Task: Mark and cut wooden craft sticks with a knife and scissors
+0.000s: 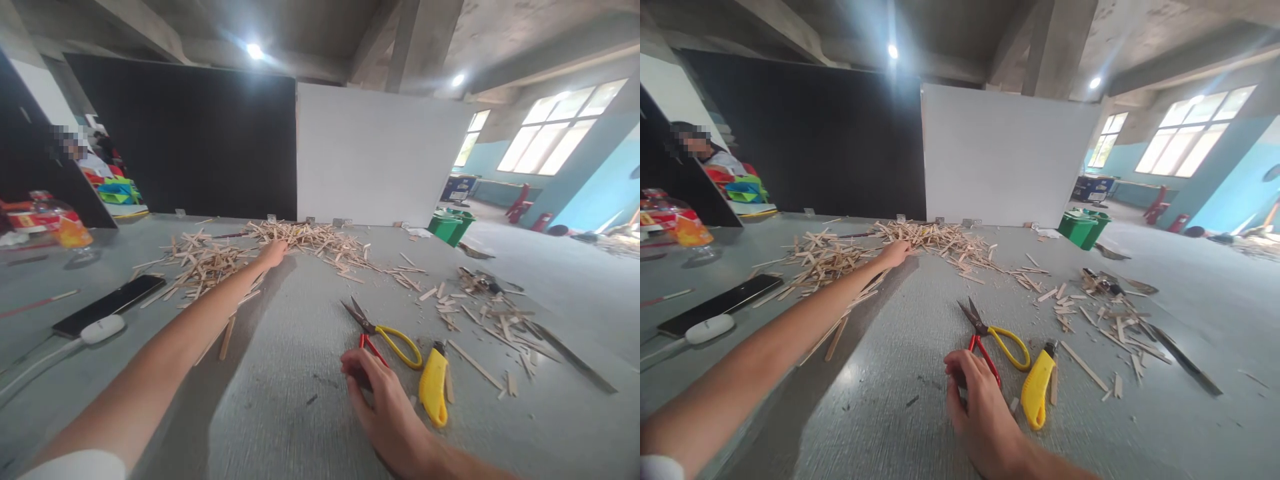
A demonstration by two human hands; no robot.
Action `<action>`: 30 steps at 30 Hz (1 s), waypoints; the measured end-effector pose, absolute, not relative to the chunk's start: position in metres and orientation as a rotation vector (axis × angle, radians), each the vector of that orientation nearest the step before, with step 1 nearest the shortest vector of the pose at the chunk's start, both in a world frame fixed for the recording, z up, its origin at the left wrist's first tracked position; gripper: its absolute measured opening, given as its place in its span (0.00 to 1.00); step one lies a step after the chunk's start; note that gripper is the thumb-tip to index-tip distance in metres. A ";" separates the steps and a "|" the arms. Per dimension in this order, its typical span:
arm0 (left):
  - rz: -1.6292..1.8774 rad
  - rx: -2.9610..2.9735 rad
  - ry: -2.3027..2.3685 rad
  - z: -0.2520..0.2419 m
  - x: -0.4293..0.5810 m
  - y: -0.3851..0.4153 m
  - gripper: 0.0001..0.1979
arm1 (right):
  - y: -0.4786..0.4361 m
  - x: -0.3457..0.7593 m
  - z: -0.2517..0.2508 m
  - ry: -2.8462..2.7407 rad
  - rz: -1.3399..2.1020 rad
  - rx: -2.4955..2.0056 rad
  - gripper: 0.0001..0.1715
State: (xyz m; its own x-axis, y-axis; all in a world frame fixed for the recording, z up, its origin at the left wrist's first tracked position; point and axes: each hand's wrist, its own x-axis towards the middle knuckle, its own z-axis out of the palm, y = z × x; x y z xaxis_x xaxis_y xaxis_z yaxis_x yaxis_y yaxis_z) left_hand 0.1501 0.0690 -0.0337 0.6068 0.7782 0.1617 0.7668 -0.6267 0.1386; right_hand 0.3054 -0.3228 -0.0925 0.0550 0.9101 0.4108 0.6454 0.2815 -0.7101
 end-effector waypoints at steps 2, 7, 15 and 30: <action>0.297 2.763 1.301 -0.028 0.143 0.064 0.18 | -0.323 0.305 -0.091 -1.668 0.387 -1.440 0.13; 0.142 2.757 1.099 -0.018 0.128 0.026 0.18 | -0.326 0.308 -0.084 -1.668 0.378 -1.423 0.11; -0.252 2.611 0.656 -0.028 0.116 -0.071 0.14 | -0.337 0.307 -0.088 -1.780 0.392 -1.331 0.30; -0.058 2.607 1.037 0.000 0.083 -0.031 0.17 | -0.339 0.310 -0.102 -1.903 0.350 -1.406 0.39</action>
